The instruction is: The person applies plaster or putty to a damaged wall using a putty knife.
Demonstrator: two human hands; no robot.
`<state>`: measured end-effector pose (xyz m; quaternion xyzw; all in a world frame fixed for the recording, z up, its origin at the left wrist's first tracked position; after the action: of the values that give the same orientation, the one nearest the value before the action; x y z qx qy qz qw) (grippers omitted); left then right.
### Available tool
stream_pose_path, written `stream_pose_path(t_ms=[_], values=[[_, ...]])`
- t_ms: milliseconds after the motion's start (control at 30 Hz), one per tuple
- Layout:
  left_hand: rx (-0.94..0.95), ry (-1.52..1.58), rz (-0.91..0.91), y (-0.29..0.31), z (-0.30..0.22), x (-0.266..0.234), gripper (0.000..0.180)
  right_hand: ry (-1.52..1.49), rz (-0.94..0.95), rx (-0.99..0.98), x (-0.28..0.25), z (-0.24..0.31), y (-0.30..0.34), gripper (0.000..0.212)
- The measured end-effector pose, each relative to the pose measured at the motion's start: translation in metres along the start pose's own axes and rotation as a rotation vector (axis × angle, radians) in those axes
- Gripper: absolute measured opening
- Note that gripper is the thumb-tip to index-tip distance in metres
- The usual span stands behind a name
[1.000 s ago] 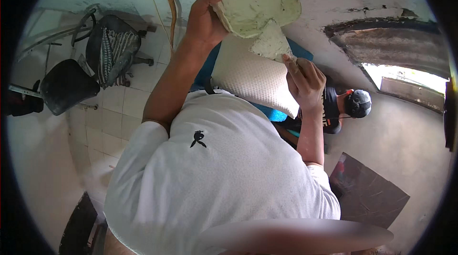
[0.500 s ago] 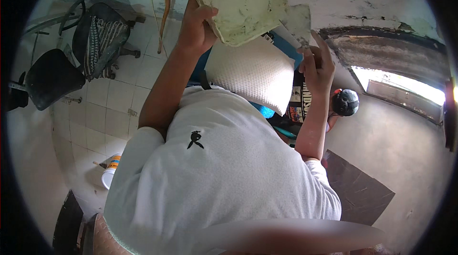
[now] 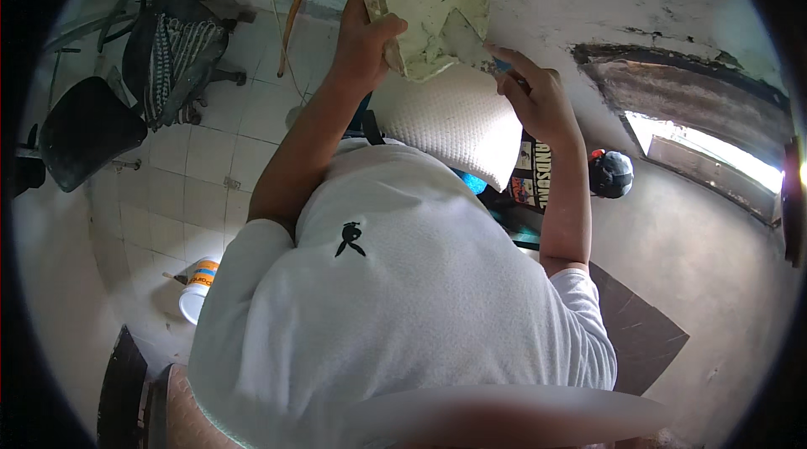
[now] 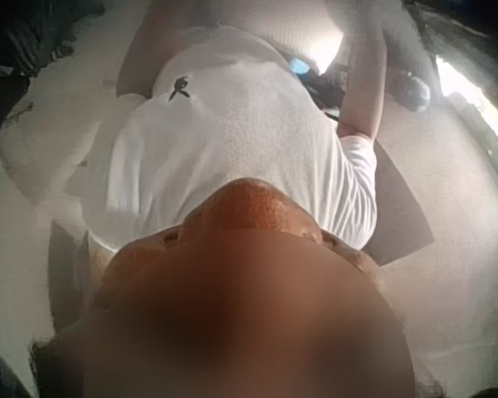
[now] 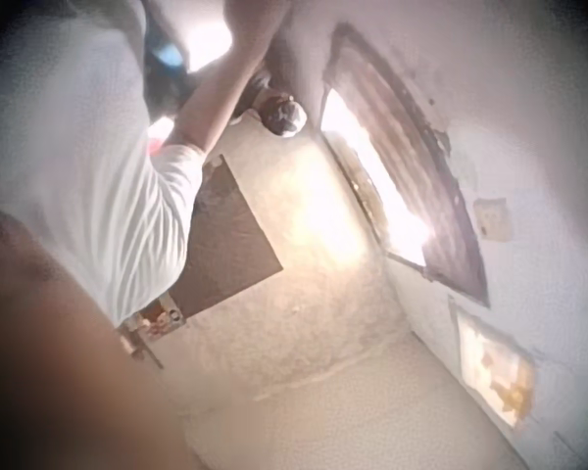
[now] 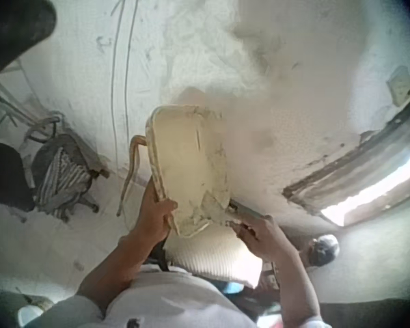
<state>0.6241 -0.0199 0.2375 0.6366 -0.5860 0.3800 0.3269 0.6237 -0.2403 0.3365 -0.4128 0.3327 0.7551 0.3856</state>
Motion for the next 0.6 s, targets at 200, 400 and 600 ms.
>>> stream_pose_path(t_ms=[200, 400, 600], values=[[-0.042, -0.054, -0.059, -0.003, 0.014, -0.013, 0.066, -0.174, 0.100, -0.045, 0.032, 0.009, -0.002, 0.043], [0.131, -0.374, 0.042, 0.000, 0.019, -0.021, 0.064, -0.485, 0.241, 0.230, 0.051, 0.010, 0.003, 0.040], [-0.010, -0.317, -0.084, -0.001, 0.038, -0.031, 0.064, -0.934, 0.202, 0.256, 0.081, -0.012, 0.017, 0.042]])
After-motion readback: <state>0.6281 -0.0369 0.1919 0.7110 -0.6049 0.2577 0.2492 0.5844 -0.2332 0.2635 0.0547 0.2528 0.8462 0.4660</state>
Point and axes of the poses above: each hand's wrist, its own y-axis away from the middle knuckle, its own x-axis out of the palm, z = x × y, the point moved 4 cm from there along -y, towards the middle knuckle, and after that the axes turned 7 degrees about y, right-handed, at the moved point
